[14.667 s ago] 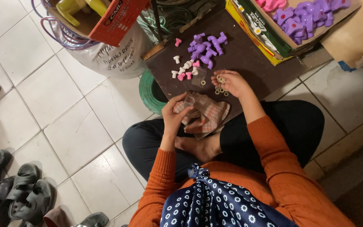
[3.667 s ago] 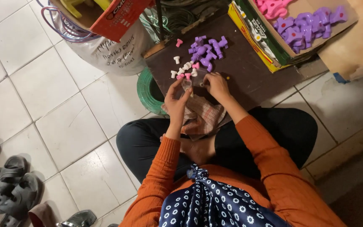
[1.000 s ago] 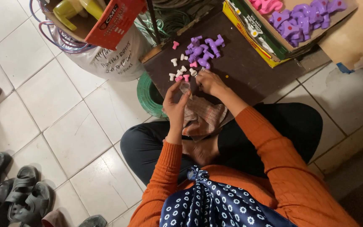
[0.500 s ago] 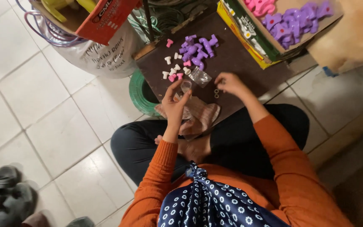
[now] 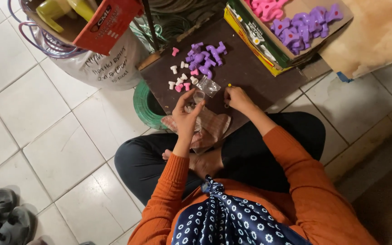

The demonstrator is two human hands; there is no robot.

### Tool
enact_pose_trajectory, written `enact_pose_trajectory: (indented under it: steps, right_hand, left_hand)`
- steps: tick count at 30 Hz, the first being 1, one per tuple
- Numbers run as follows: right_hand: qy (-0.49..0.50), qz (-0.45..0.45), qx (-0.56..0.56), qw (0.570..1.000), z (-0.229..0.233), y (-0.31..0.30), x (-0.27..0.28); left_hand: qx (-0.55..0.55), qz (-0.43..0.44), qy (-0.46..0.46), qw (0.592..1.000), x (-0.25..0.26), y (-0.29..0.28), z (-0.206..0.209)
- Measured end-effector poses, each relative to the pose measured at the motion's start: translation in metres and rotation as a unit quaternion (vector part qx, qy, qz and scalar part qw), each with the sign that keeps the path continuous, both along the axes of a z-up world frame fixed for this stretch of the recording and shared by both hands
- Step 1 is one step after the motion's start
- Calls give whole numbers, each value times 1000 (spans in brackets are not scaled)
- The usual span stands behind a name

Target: Sorting small purple and pink plastic components and placing them into small plastic bags while sitting on the floor.

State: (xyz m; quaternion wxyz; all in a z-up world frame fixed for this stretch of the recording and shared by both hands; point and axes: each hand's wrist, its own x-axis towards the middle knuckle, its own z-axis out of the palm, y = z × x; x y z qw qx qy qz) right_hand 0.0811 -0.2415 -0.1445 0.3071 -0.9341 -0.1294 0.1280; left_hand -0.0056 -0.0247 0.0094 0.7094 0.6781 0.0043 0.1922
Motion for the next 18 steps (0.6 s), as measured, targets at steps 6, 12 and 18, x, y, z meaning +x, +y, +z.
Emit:
enact_pose_trajectory:
  steps: [6, 12, 18]
  right_hand:
    - [144, -156, 310, 927, 26, 3, -5]
    - [143, -133, 293, 936, 30, -11, -3]
    - [38, 27, -5, 999, 8, -9, -3]
  left_hand:
    - [-6, 2, 4, 1000, -4, 2, 0]
    - [-11, 17, -15, 1000, -1, 9, -10]
    - [-8, 15, -18, 1000, -4, 9, -3]
